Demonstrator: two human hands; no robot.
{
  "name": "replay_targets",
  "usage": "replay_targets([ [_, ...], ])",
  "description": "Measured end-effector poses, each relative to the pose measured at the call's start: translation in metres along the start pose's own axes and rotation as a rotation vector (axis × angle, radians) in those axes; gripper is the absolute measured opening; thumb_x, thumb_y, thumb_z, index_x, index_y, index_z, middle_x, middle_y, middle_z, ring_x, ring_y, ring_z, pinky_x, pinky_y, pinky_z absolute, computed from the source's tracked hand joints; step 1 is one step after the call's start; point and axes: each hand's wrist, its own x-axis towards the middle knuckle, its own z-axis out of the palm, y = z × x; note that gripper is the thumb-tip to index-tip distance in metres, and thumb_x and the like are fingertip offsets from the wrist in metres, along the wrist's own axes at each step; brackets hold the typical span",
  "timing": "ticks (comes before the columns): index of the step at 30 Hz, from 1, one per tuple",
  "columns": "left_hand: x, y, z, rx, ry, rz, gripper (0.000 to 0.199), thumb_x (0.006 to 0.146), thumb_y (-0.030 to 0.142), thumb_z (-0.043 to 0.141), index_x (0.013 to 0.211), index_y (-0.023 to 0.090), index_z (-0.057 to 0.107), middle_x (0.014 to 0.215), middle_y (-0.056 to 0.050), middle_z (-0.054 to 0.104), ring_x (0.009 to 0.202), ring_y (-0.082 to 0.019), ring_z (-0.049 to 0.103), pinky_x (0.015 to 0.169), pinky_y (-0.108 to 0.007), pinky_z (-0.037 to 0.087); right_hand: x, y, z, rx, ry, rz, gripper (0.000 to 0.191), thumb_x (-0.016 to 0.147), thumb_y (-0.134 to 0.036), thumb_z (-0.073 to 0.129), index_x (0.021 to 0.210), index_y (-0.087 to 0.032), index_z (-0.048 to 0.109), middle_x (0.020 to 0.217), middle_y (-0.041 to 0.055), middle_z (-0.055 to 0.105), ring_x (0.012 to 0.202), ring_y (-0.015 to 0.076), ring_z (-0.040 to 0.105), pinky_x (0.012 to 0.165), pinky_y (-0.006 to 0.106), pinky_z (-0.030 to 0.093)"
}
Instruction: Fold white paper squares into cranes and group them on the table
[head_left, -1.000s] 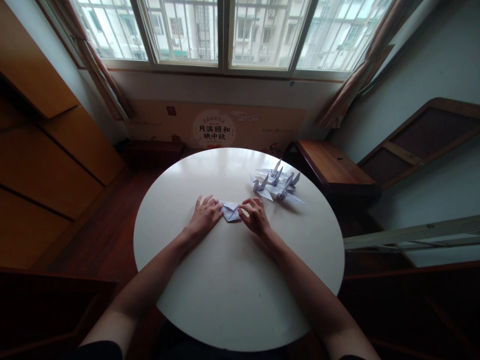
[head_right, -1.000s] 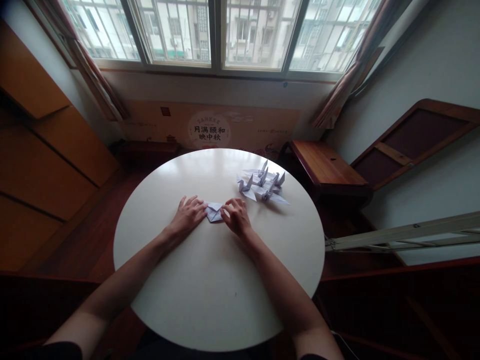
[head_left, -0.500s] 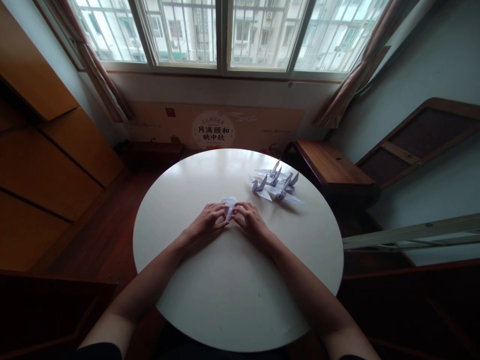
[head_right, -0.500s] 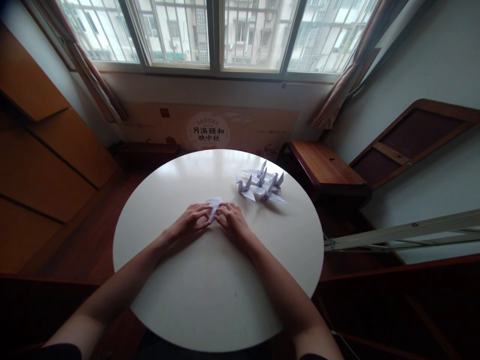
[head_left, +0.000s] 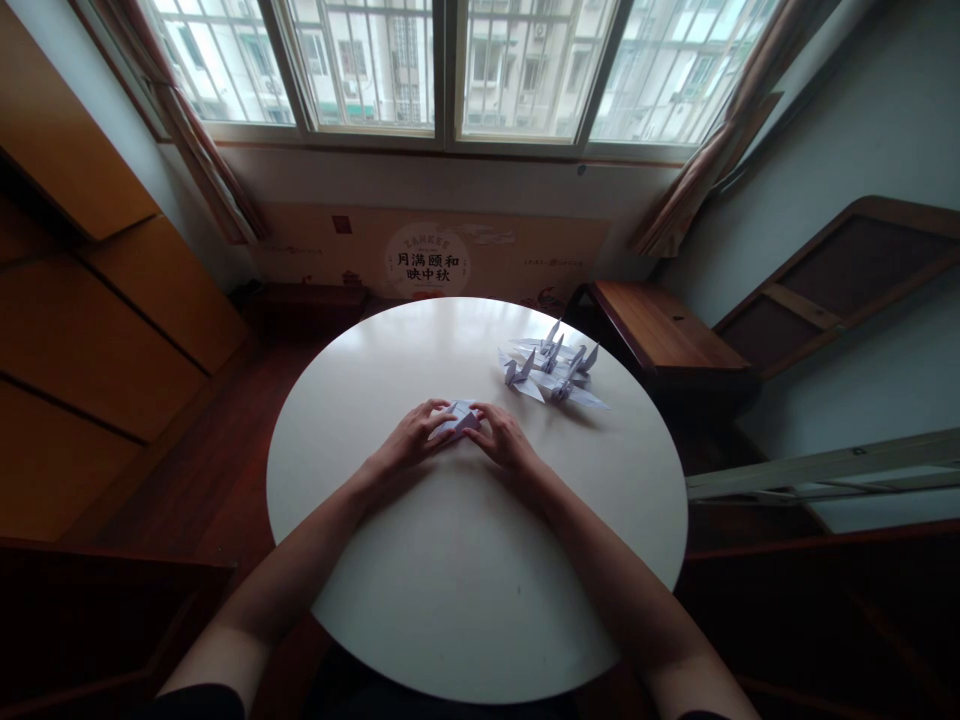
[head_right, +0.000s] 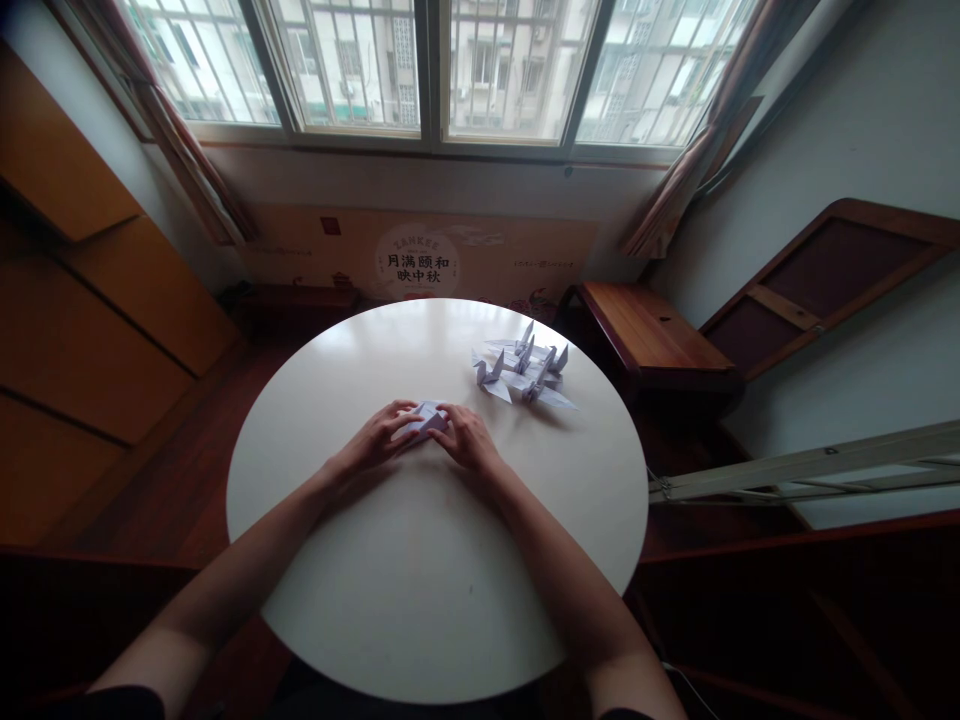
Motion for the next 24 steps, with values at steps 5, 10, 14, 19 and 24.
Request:
replay_targets([
  [5, -0.003, -0.014, 0.002, 0.096, 0.057, -0.099, 0.026, 0.091, 0.019, 0.051, 0.114, 0.02, 0.063, 0.124, -0.011, 0.055, 0.111, -0.023, 0.057, 0.097, -0.041, 0.048, -0.001, 0.004, 0.002, -0.047, -0.009, -0.053, 0.029, 0.088, -0.014, 0.055, 0.115, -0.024, 0.064, 0.096, 0.0065, 0.065, 0.096, 0.0227, 0.055, 0.091, 0.039, 0.041],
  [10, -0.004, -0.019, -0.004, 0.239, -0.071, -0.096, 0.031, 0.092, 0.019, 0.048, 0.119, 0.025, 0.062, 0.147, -0.008, 0.042, 0.137, -0.028, 0.035, 0.108, -0.051, 0.031, -0.002, 0.001, -0.002, -0.026, -0.056, -0.153, 0.012, 0.085, -0.014, 0.06, 0.088, -0.022, 0.068, 0.1, 0.0058, 0.065, 0.097, 0.02, 0.058, 0.092, 0.038, 0.039],
  [14, -0.004, -0.013, -0.006, 0.218, -0.215, -0.083, 0.039, 0.094, 0.017, 0.043, 0.128, 0.032, 0.055, 0.139, -0.004, 0.054, 0.13, -0.023, 0.044, 0.111, -0.053, 0.018, -0.003, -0.005, -0.006, -0.085, -0.055, -0.224, 0.015, 0.082, -0.036, 0.069, 0.08, -0.021, 0.066, 0.104, 0.0067, 0.066, 0.107, 0.0236, 0.056, 0.097, 0.041, 0.034],
  [19, -0.004, -0.005, -0.008, 0.242, -0.172, -0.125, 0.033, 0.095, 0.03, 0.047, 0.126, 0.036, 0.058, 0.133, -0.003, 0.057, 0.117, -0.023, 0.052, 0.105, -0.047, 0.022, -0.002, -0.003, -0.005, -0.079, -0.08, -0.23, 0.012, 0.086, -0.033, 0.066, 0.085, -0.021, 0.068, 0.1, 0.0062, 0.068, 0.098, 0.0205, 0.062, 0.092, 0.037, 0.038],
  [24, -0.003, -0.006, -0.013, 0.199, -0.225, -0.147, 0.033, 0.094, 0.041, 0.049, 0.126, 0.036, 0.058, 0.131, -0.002, 0.057, 0.116, -0.025, 0.049, 0.1, -0.045, 0.026, -0.001, 0.003, -0.005, -0.056, -0.096, -0.227, 0.015, 0.084, -0.035, 0.068, 0.093, -0.022, 0.07, 0.103, 0.0079, 0.067, 0.096, 0.0212, 0.063, 0.087, 0.036, 0.042],
])
